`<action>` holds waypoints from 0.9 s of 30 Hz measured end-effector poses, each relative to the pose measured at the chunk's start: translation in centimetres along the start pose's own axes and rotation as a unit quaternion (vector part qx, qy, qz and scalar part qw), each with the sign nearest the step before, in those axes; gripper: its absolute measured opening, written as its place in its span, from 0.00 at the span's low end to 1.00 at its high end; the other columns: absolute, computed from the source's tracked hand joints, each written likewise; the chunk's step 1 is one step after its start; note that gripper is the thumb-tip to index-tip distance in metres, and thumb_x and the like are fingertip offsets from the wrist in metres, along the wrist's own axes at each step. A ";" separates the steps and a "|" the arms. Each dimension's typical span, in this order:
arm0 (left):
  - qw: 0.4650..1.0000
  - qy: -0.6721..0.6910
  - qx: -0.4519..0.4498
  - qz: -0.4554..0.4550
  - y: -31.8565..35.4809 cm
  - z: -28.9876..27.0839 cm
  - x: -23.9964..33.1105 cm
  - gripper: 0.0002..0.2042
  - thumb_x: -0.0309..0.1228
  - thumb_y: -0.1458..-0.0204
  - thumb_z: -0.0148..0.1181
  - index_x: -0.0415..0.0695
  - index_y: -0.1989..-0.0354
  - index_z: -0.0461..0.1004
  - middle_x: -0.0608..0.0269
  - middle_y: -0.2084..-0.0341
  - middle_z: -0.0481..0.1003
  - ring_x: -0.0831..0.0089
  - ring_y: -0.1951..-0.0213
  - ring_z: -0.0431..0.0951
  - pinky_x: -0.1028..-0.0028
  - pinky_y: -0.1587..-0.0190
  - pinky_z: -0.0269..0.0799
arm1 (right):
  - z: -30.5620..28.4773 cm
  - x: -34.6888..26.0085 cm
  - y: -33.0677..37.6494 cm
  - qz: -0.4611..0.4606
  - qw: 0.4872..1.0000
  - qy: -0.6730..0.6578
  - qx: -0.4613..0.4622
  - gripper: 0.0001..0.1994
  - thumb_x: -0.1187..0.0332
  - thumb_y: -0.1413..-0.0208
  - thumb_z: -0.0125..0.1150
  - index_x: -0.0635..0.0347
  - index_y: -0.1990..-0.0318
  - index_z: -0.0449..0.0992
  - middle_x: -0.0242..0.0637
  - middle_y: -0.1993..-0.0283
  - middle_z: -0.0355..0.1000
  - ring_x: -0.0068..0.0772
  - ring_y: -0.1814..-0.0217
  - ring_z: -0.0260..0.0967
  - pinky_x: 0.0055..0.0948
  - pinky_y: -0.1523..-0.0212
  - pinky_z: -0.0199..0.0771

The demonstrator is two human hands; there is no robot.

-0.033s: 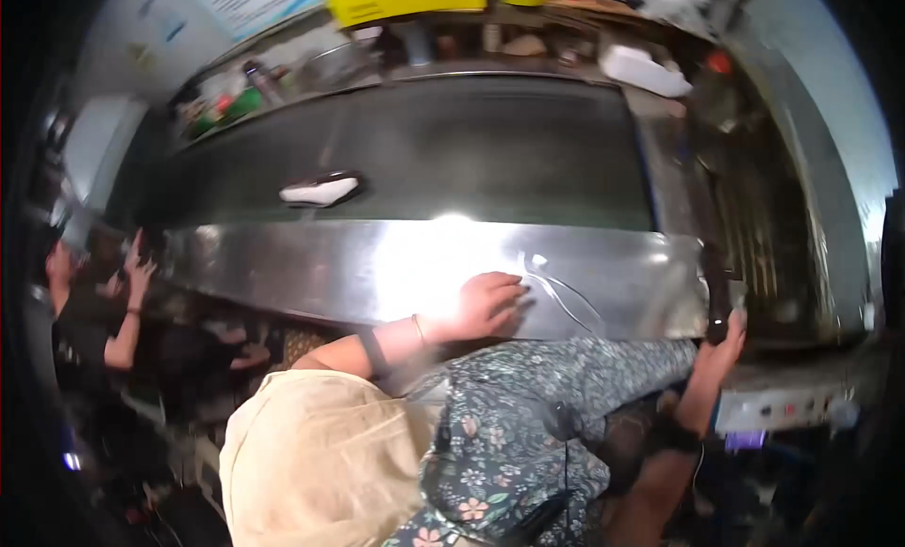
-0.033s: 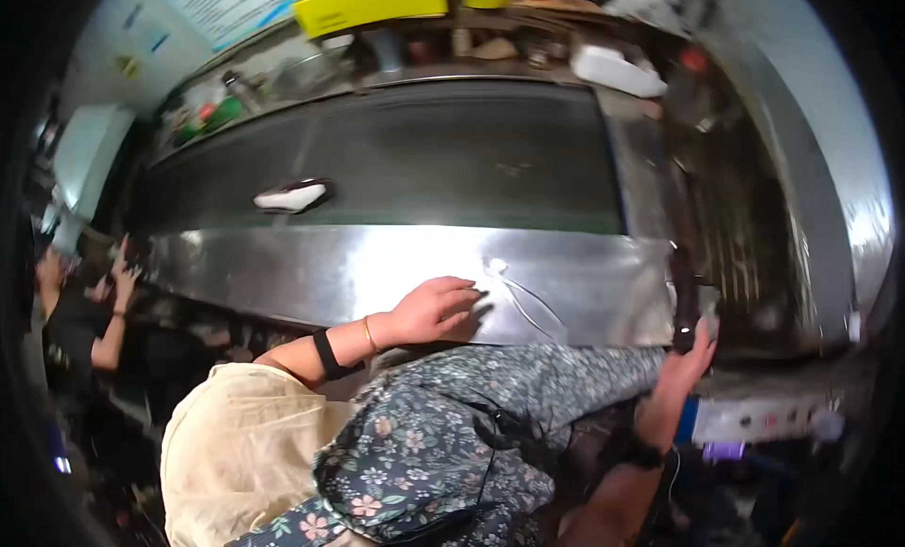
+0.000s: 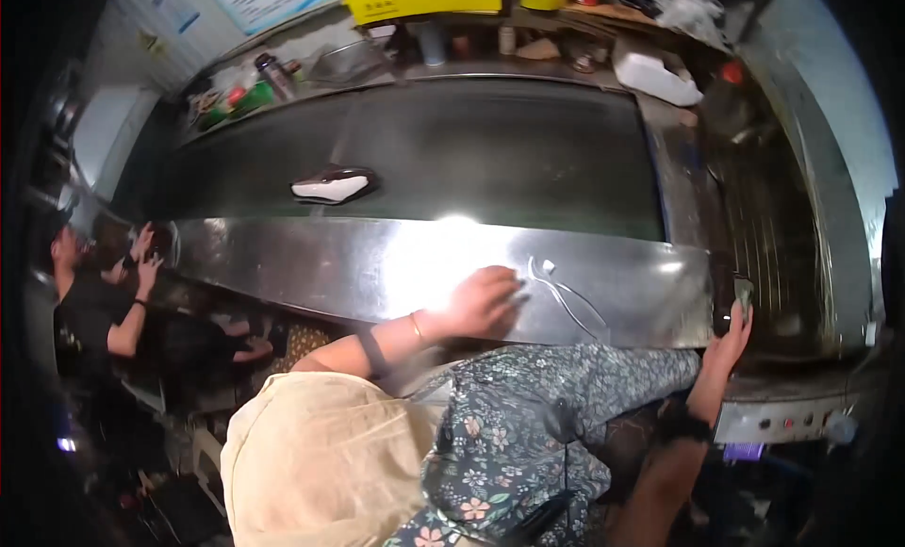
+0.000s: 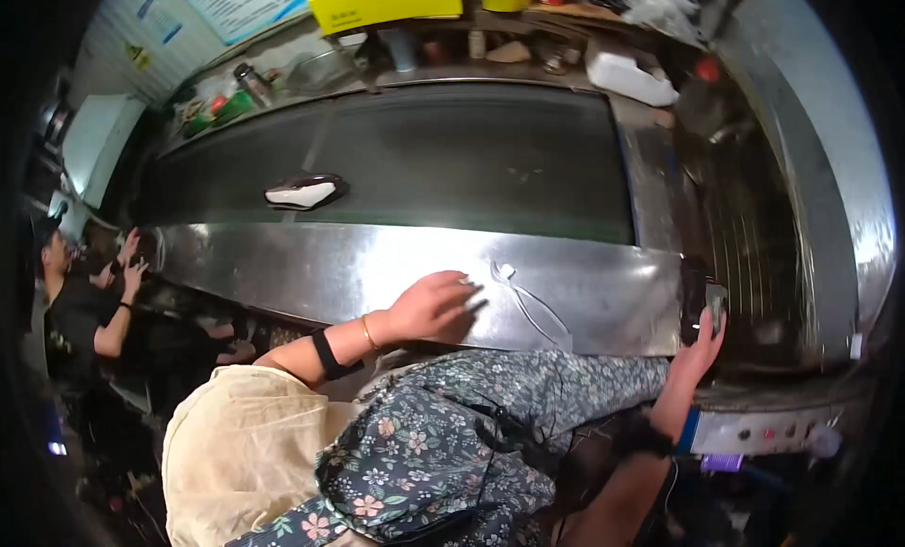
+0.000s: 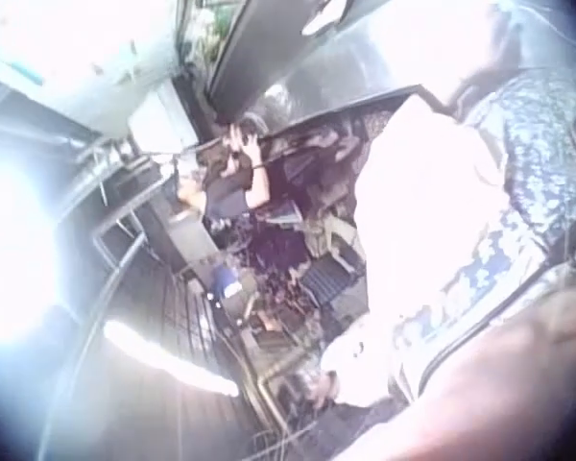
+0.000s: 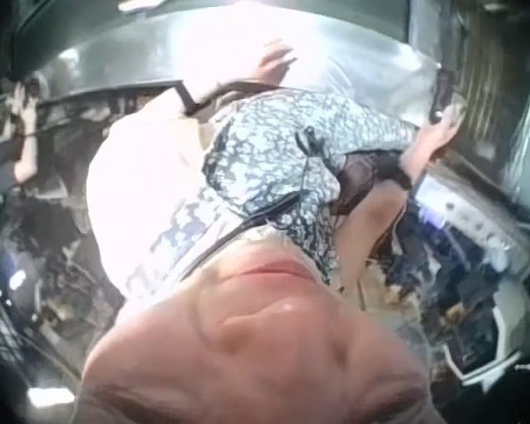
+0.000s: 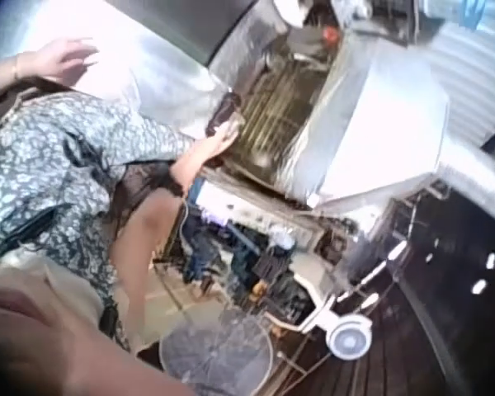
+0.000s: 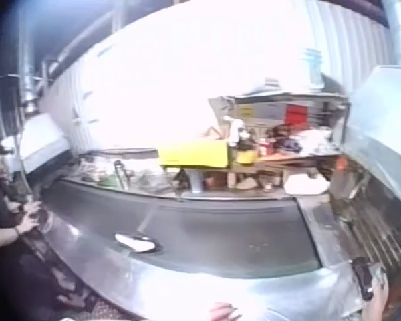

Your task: Operating a lasting machine to shape shoes and placing finished components on a conveyor belt.

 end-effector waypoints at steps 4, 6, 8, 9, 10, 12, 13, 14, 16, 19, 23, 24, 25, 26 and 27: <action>0.955 -0.262 0.118 -0.072 2.0 -10.6 -9.2 0.25 0.27 0.57 0.63 0.44 0.46 0.73 0.43 0.43 0.68 0.44 0.38 0.64 0.54 0.35 0.59 | 0.6 3.5 -5.6 -0.023 0.984 0.178 -0.005 0.28 0.67 0.38 0.57 0.70 0.33 0.59 0.42 0.34 0.64 0.36 0.36 0.63 0.31 0.38 0.62; 0.936 -0.298 0.131 -0.135 2.8 -15.7 -17.0 0.31 0.21 0.62 0.61 0.42 0.42 0.69 0.42 0.40 0.66 0.46 0.36 0.62 0.55 0.33 0.57 | 1.7 3.0 -2.3 -0.141 0.940 0.300 -0.080 0.24 0.72 0.40 0.58 0.73 0.37 0.65 0.45 0.36 0.67 0.32 0.35 0.63 0.33 0.35 0.62; 0.879 -0.453 0.056 -0.140 3.1 -19.0 -24.0 0.28 0.26 0.49 0.56 0.43 0.36 0.63 0.41 0.38 0.64 0.44 0.35 0.60 0.54 0.32 0.55 | -0.1 4.2 3.3 -0.076 0.971 0.203 -0.103 0.19 0.76 0.41 0.59 0.70 0.43 0.71 0.43 0.43 0.72 0.31 0.42 0.70 0.33 0.41 0.69; 0.890 -0.416 0.022 -0.184 3.7 -19.8 -27.8 0.25 0.32 0.43 0.53 0.43 0.36 0.63 0.41 0.37 0.62 0.42 0.34 0.58 0.51 0.32 0.54 | -2.4 5.4 6.6 0.011 0.978 0.197 -0.073 0.16 0.77 0.41 0.59 0.69 0.45 0.73 0.42 0.49 0.75 0.29 0.48 0.73 0.29 0.47 0.73; 0.881 -0.430 -0.113 -0.163 3.2 -18.4 -31.1 0.26 0.35 0.42 0.54 0.44 0.35 0.62 0.41 0.36 0.61 0.41 0.35 0.58 0.51 0.32 0.54 | -3.7 5.2 10.4 0.025 0.982 0.161 -0.097 0.15 0.76 0.42 0.61 0.68 0.47 0.75 0.38 0.52 0.77 0.26 0.52 0.75 0.25 0.52 0.75; 0.877 -0.361 -0.178 -0.261 2.1 -17.4 -36.7 0.30 0.46 0.45 0.56 0.40 0.37 0.65 0.42 0.37 0.63 0.40 0.36 0.61 0.57 0.35 0.61 | -9.2 4.7 17.0 0.033 0.982 0.187 -0.007 0.13 0.75 0.41 0.61 0.68 0.50 0.77 0.37 0.55 0.78 0.24 0.55 0.75 0.24 0.53 0.74; 0.822 -0.462 -0.235 -0.237 1.0 -16.9 -37.9 0.31 0.50 0.49 0.59 0.38 0.42 0.71 0.43 0.41 0.69 0.44 0.40 0.69 0.58 0.39 0.68 | -11.0 4.6 20.3 0.023 0.988 0.153 0.012 0.12 0.75 0.41 0.61 0.68 0.50 0.77 0.37 0.54 0.79 0.23 0.56 0.75 0.23 0.53 0.74; 0.775 -0.474 -0.298 -0.293 0.6 -15.8 -39.7 0.30 0.50 0.53 0.61 0.41 0.46 0.74 0.46 0.48 0.75 0.51 0.47 0.76 0.60 0.44 0.73 | -13.9 4.9 23.8 0.027 0.980 0.177 0.082 0.12 0.75 0.41 0.61 0.68 0.50 0.77 0.37 0.54 0.79 0.23 0.56 0.74 0.23 0.53 0.74; 0.698 -0.543 -0.406 -0.231 -0.7 -14.0 -39.4 0.28 0.49 0.59 0.67 0.45 0.51 0.77 0.50 0.54 0.79 0.54 0.51 0.79 0.60 0.49 0.76 | -17.0 4.8 28.9 -0.024 0.968 0.214 0.127 0.12 0.73 0.41 0.62 0.68 0.51 0.77 0.37 0.55 0.78 0.22 0.56 0.74 0.24 0.53 0.74; 0.787 -0.471 -0.360 -0.169 -4.9 -13.4 -33.2 0.27 0.46 0.67 0.74 0.45 0.58 0.78 0.49 0.56 0.79 0.52 0.53 0.79 0.60 0.53 0.76 | -20.2 7.3 34.7 0.023 0.970 0.126 0.205 0.11 0.71 0.39 0.61 0.65 0.51 0.78 0.36 0.57 0.78 0.22 0.58 0.74 0.23 0.55 0.75; 0.947 -0.296 -0.124 0.024 -12.0 -15.6 -15.0 0.24 0.44 0.58 0.72 0.44 0.54 0.76 0.50 0.64 0.79 0.54 0.61 0.79 0.58 0.57 0.75 | -19.0 6.4 34.4 -0.005 0.974 0.115 0.192 0.11 0.69 0.37 0.60 0.65 0.52 0.79 0.36 0.59 0.79 0.20 0.57 0.74 0.24 0.56 0.75; 0.956 -0.278 -0.094 0.014 -13.4 -16.4 -11.2 0.21 0.47 0.47 0.66 0.44 0.55 0.75 0.52 0.65 0.79 0.58 0.64 0.78 0.57 0.58 0.73 | -18.1 4.6 33.3 -0.046 0.967 0.160 0.191 0.11 0.68 0.37 0.59 0.64 0.52 0.79 0.37 0.60 0.80 0.20 0.58 0.74 0.25 0.56 0.75; 0.985 -0.163 0.049 0.005 -13.4 -17.6 -7.2 0.27 0.54 0.49 0.66 0.40 0.57 0.74 0.51 0.67 0.78 0.57 0.64 0.78 0.57 0.58 0.74 | -16.7 2.4 32.1 -0.098 0.953 0.216 0.186 0.11 0.67 0.38 0.60 0.62 0.52 0.79 0.37 0.60 0.80 0.21 0.58 0.75 0.26 0.57 0.75; 0.984 -0.108 0.122 0.075 -14.1 -17.4 -2.0 0.31 0.59 0.52 0.65 0.38 0.60 0.73 0.52 0.67 0.76 0.58 0.64 0.76 0.59 0.56 0.74 | -14.6 0.2 30.7 -0.154 0.953 0.214 0.150 0.11 0.67 0.39 0.61 0.60 0.53 0.80 0.37 0.62 0.80 0.22 0.59 0.76 0.27 0.57 0.76; 0.977 -0.032 0.156 0.141 -13.9 -16.5 2.8 0.30 0.59 0.50 0.64 0.39 0.62 0.71 0.51 0.68 0.75 0.60 0.64 0.75 0.59 0.57 0.73 | -12.8 -0.6 28.7 -0.120 0.950 0.259 0.127 0.12 0.66 0.39 0.61 0.60 0.52 0.80 0.40 0.60 0.80 0.21 0.58 0.76 0.27 0.56 0.76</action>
Point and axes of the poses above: each hand's wrist, its own y-axis away from the middle knuckle, its own z-axis out of the palm, x = y × z, the point moved 10 cm from there along -y, towards the middle knuckle
